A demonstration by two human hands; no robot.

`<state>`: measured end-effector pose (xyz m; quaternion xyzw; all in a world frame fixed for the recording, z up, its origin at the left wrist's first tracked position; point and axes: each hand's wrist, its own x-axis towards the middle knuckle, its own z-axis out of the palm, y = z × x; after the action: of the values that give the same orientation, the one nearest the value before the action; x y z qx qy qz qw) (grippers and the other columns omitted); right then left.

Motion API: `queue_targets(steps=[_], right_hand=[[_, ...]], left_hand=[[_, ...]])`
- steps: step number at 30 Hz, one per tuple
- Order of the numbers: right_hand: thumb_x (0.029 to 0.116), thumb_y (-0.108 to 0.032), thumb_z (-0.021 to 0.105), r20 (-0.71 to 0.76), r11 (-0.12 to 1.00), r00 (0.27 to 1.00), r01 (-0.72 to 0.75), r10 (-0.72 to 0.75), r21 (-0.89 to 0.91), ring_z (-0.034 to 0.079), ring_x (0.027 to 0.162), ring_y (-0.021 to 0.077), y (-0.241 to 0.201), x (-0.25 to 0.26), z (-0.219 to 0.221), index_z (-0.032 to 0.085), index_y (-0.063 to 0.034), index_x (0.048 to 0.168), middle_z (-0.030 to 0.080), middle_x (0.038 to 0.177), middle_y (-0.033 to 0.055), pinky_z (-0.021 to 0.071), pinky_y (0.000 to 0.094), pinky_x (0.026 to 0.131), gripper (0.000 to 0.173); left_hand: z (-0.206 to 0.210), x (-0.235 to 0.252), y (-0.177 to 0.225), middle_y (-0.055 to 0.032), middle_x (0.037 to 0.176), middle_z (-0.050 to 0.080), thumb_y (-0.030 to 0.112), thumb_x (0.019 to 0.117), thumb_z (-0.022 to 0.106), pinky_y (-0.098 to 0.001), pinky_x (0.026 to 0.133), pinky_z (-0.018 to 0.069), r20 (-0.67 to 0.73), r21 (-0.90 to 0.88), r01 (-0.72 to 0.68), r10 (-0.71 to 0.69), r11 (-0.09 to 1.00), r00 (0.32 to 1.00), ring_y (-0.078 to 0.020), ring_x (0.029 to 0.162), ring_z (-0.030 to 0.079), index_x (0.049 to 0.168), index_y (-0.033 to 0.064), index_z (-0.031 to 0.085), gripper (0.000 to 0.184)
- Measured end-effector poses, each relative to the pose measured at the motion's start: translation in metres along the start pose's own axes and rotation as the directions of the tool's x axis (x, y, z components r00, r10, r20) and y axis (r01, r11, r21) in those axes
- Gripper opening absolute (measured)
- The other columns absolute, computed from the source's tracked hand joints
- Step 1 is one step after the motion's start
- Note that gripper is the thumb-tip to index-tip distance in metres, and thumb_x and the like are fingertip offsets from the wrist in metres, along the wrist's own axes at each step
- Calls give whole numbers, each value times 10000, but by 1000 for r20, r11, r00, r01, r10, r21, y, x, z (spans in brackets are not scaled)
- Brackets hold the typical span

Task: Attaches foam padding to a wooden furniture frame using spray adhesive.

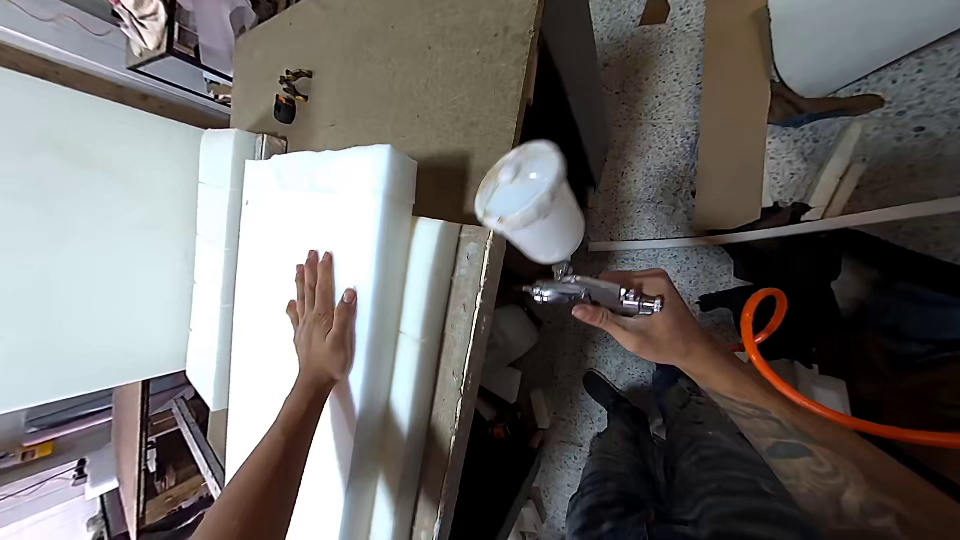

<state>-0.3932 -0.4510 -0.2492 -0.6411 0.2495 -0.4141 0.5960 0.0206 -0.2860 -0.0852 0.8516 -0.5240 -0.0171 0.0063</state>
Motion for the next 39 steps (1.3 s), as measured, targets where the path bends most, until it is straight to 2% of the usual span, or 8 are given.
queue_targets(steps=[2,6,10,23,27,30,34,39], right_hand=[[918,-377,768,16,1000,1000,8,-8,-11,581,587,24,-2,-8,6,721,-116,849,629,689,-62,506,206,521,274],[939,-386,739,21,1000,1000,-15,15,-27,618,644,19,-15,-29,19,775,-108,1000,673,758,-62,551,211,582,287],[932,-426,732,15,995,999,-41,42,-94,545,568,3,-26,-68,35,715,-154,831,601,685,-91,472,191,493,290],[939,-422,716,80,984,996,-14,29,-178,526,579,-19,-65,-211,123,713,-153,826,580,692,-98,452,175,498,293],[925,-449,730,174,989,980,-74,95,-126,568,593,6,-76,-259,149,720,-172,821,606,698,-94,501,212,513,296],[921,-456,755,299,978,933,-210,200,4,617,646,24,-83,-299,169,746,-175,870,658,736,-74,546,231,573,286],[901,-426,788,237,966,938,-256,252,-10,690,734,48,-100,-319,172,764,-149,919,730,817,-46,606,260,675,279],[930,-143,755,73,966,971,-218,229,-140,766,919,174,-160,-289,74,751,-15,1088,786,1006,84,649,376,863,203]], left_hand=[[-1,0,3,128,1725,98,662,1029,190,-701,1198,136,0,-4,6,-6,1000,1000,-205,1599,33,1641,393,203,669],[-4,-3,8,122,1725,107,658,1028,186,-710,1189,143,0,4,25,-25,1000,1000,-209,1598,53,1640,390,212,668],[-4,-2,10,93,1728,115,694,1014,185,-725,1181,131,15,-14,33,-33,999,999,-242,1598,56,1643,367,220,709],[-7,-2,14,127,1721,124,794,969,166,-765,1157,89,41,-13,100,-99,995,994,-232,1598,54,1626,448,206,744],[-10,-6,16,28,1635,388,748,984,201,-758,1151,114,50,21,145,-146,989,988,-274,1568,203,1470,339,534,717],[-9,-5,23,-27,1555,496,685,1003,218,-724,1150,160,50,39,166,-168,985,985,-291,1526,301,1384,261,620,697],[-1,-35,17,24,1716,202,730,1014,173,-795,1148,130,-56,5,90,-90,996,994,-289,1587,138,1642,305,257,763],[-18,-235,-1,10,1738,84,841,795,575,-859,1075,212,-28,109,57,-54,992,998,-355,1588,78,1663,308,139,1108]])
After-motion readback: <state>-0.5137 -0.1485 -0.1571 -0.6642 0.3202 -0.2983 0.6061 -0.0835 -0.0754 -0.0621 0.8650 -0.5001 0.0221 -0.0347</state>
